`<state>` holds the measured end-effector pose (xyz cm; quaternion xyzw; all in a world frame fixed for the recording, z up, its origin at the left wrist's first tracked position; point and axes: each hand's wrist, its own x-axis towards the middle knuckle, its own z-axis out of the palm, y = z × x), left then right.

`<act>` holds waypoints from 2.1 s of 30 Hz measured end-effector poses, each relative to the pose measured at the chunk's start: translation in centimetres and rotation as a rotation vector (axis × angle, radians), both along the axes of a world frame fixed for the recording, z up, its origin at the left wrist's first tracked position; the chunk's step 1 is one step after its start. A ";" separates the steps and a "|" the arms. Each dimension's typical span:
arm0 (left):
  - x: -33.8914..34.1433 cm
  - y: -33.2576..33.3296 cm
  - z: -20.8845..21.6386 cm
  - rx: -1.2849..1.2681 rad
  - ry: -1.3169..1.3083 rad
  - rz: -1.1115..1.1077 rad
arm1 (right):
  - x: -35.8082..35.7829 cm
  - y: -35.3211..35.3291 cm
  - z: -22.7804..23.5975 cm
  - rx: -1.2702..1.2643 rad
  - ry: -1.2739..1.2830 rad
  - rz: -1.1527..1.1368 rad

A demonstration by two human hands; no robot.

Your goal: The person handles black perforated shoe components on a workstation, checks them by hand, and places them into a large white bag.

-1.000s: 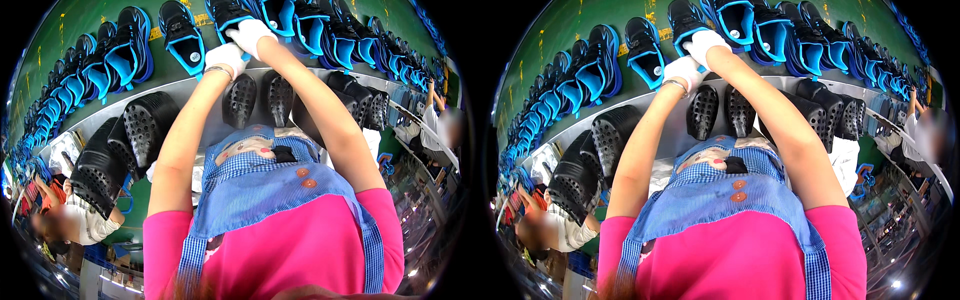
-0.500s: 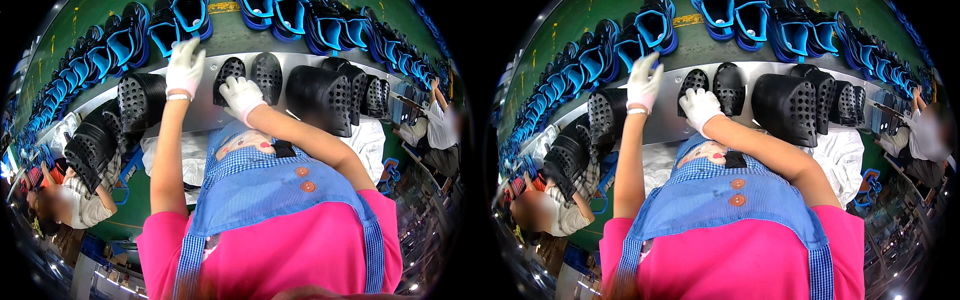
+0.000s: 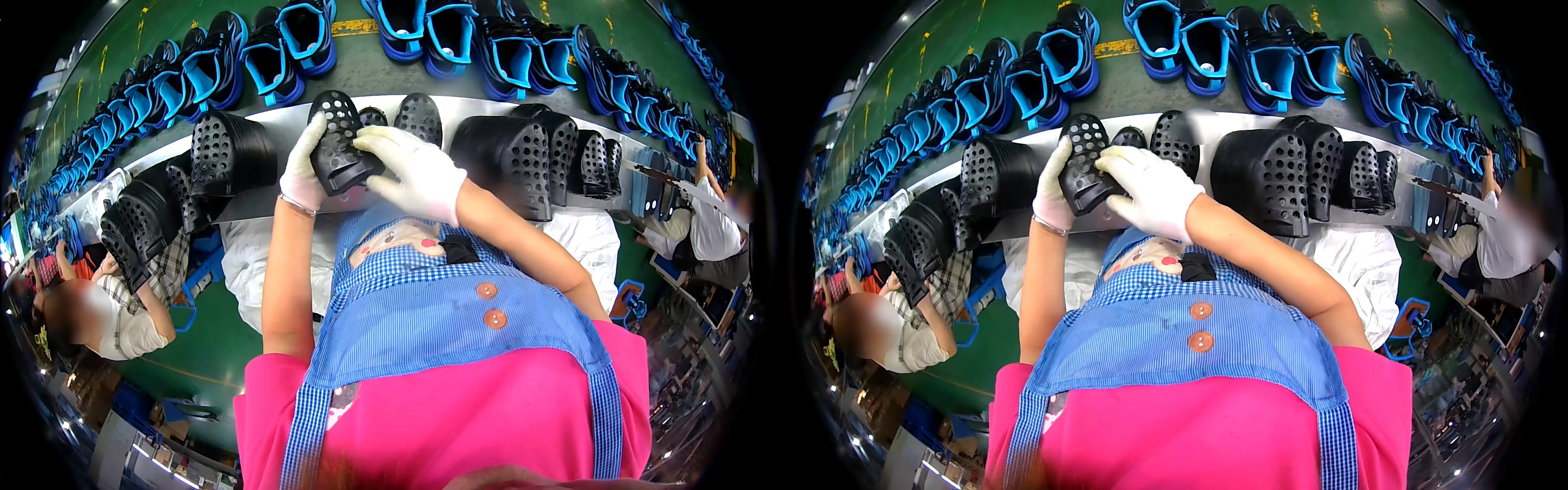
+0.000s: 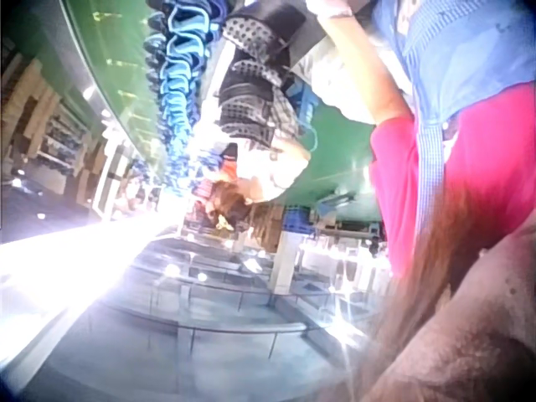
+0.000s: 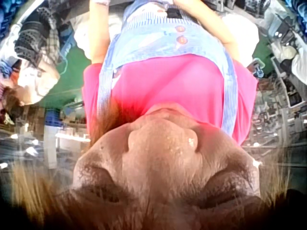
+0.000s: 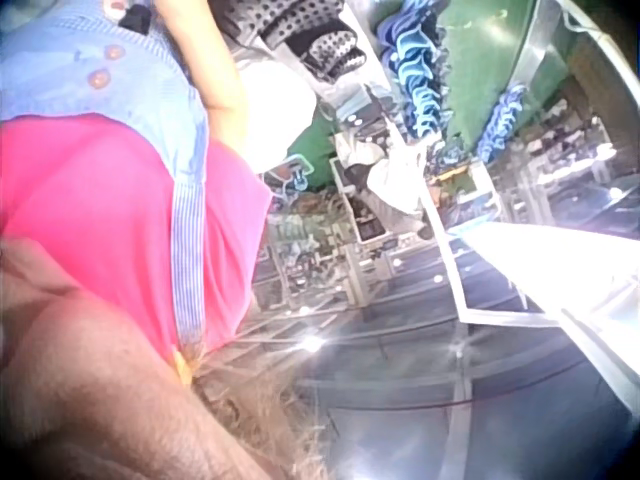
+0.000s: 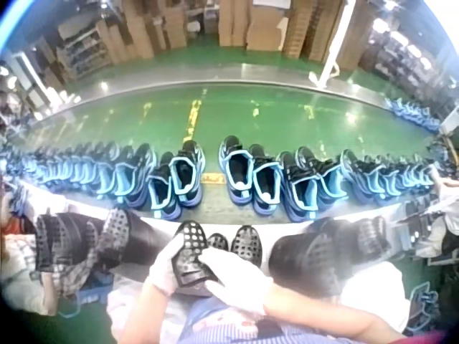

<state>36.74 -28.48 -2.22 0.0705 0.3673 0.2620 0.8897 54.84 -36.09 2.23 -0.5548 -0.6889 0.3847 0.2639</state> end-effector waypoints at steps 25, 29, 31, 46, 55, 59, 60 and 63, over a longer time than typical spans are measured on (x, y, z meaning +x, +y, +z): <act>11.2 10.8 -8.4 1.391 0.790 -0.400 | 8.5 10.6 -3.0 -0.295 -0.397 -0.546; 12.3 11.8 -10.2 1.508 0.903 -0.669 | 10.3 15.7 -2.9 -0.491 -0.500 -0.384; 12.6 12.0 -10.5 1.588 0.950 -0.661 | 10.6 17.8 -2.7 -0.499 -0.633 -0.306; 13.1 13.1 -8.6 1.015 0.967 -1.276 | 4.1 21.4 -12.0 -0.607 -0.647 -0.513; 14.4 13.2 -14.3 1.025 0.981 -1.311 | 4.7 22.6 -15.5 -0.700 -0.584 -0.560; 14.3 13.7 -11.9 1.082 1.022 -1.338 | 4.5 22.4 -16.4 -0.622 -0.584 -0.580; 14.4 13.5 -11.1 1.070 1.061 -1.365 | 4.5 22.5 -15.7 -0.632 -0.588 -0.526; 15.8 13.0 -8.7 1.157 1.128 -1.441 | 7.7 21.4 -18.0 -0.398 -0.652 -0.243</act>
